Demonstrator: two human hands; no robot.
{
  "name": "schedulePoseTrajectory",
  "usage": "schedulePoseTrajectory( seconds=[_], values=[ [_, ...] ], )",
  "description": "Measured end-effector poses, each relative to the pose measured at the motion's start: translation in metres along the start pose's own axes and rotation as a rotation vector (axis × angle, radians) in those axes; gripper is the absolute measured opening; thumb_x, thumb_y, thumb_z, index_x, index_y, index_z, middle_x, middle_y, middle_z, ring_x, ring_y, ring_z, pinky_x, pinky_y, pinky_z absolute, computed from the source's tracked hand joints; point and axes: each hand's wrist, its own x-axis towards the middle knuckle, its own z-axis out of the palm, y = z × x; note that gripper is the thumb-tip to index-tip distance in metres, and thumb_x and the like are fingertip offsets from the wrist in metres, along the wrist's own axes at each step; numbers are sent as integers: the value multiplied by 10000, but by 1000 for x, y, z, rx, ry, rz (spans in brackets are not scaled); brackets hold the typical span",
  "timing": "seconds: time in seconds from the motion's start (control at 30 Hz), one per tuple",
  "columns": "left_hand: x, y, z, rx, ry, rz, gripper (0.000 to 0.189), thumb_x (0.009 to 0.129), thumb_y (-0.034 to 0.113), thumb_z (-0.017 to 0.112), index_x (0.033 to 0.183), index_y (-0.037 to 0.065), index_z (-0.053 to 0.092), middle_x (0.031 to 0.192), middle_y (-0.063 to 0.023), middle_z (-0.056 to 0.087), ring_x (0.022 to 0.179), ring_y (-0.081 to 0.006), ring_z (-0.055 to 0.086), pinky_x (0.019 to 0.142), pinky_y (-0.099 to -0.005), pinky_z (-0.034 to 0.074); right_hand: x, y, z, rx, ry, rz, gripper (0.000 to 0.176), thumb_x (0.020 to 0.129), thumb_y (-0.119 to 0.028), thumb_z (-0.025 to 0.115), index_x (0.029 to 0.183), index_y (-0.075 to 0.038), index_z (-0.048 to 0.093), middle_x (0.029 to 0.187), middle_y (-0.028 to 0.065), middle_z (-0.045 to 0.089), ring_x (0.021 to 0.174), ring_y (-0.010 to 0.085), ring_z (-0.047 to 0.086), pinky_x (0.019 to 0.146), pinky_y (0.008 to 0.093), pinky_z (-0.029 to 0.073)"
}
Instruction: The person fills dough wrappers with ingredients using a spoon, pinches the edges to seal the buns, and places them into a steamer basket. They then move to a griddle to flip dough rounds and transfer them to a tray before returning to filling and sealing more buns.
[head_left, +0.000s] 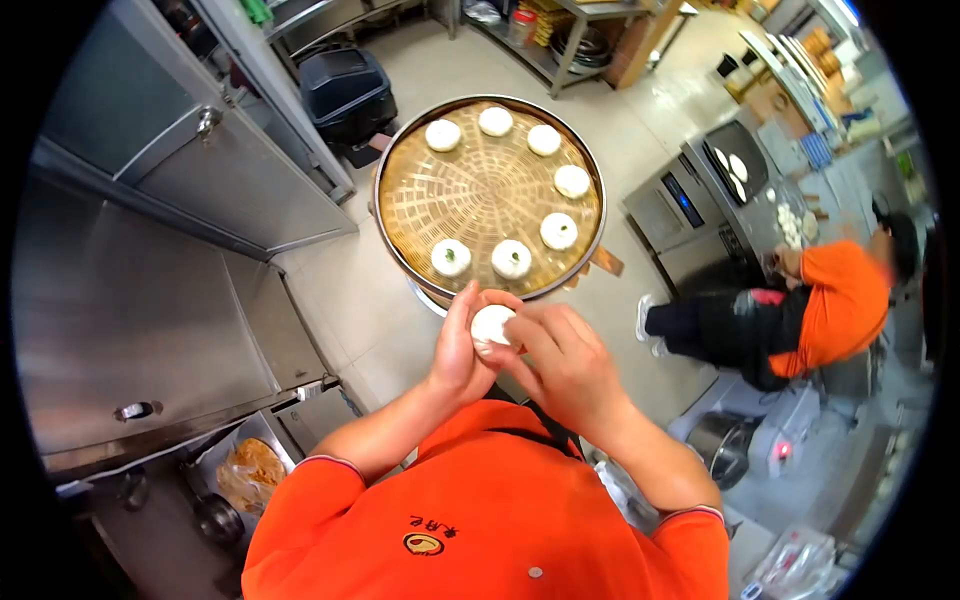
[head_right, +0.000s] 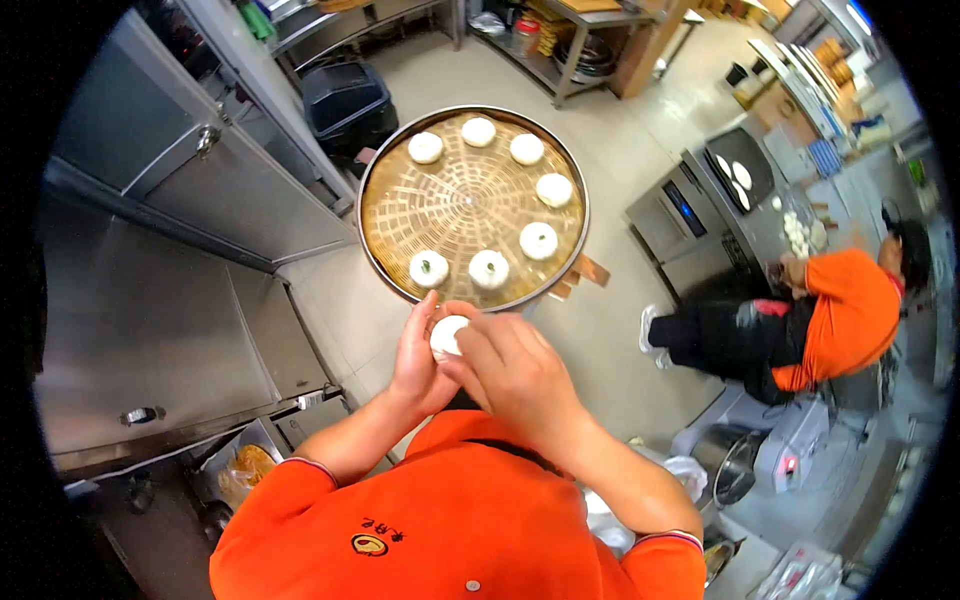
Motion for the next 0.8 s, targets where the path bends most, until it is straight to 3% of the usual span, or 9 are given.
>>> schedulePoseTrajectory(
  seconds=[0.03,0.07,0.13,0.17,0.33,0.4,0.5,0.6,0.8],
  values=[
    [0,10,4,-48,58,-17,608,1059,549,286,1214,48,593,1151,-131,685,1096,-265,656,960,-417,527,19,-2,1,99,94,-28,509,773,-149,815,1219,-42,594,1163,149,614,1035,357,617,890,424,521],
    [4,20,8,-58,63,4,608,1059,549,286,1214,48,593,1151,-131,685,1096,-265,656,960,-417,527,32,3,6,103,80,-47,509,773,-149,815,1219,-42,594,1163,149,614,1035,357,617,890,424,521],
    [14,39,10,-88,34,67,694,1039,616,243,1358,59,507,1338,-152,599,1253,-320,576,1093,-477,441,52,21,22,74,-72,-142,561,780,-124,799,1272,-29,549,1255,177,568,1130,391,581,956,447,497],
    [18,47,7,-99,-35,88,783,1014,674,215,1461,61,407,1483,-164,474,1362,-357,478,1151,-521,377,61,34,34,103,-85,-201,518,789,-103,786,1251,-18,569,1253,180,591,1123,400,601,938,449,514],
    [10,81,0,-23,237,255,782,1009,666,265,1480,55,390,1471,-171,461,1357,-363,470,1130,-560,390,136,75,60,364,-211,-262,457,807,-76,737,1221,11,566,1222,236,596,1117,431,597,948,460,510],
    [-3,80,6,73,548,595,751,1010,638,319,1474,53,399,1469,-172,453,1297,-345,514,1078,-544,434,168,108,94,307,-139,-306,429,832,-73,737,1232,-12,596,1233,213,615,1098,413,622,918,460,528],
    [-35,64,-4,106,690,770,711,1007,611,365,1441,52,432,1449,-165,455,1227,-322,546,1017,-512,470,224,142,137,146,-96,-410,433,845,-94,734,1247,-15,594,1267,223,601,1174,408,587,979,458,505],
    [-59,35,-9,75,854,809,677,1001,608,392,1381,53,474,1396,-155,479,1180,-310,558,981,-488,483,256,169,184,9,-279,-354,476,829,-117,733,1269,-1,592,1281,232,583,1218,386,558,998,443,504],
    [-98,-34,-8,-63,1051,871,618,987,602,445,1281,63,518,1297,-134,536,1113,-289,581,936,-467,502,251,184,149,252,-144,-234,626,797,-211,831,1341,-40,572,1372,215,570,1288,352,546,1084,433,452]
  ],
)
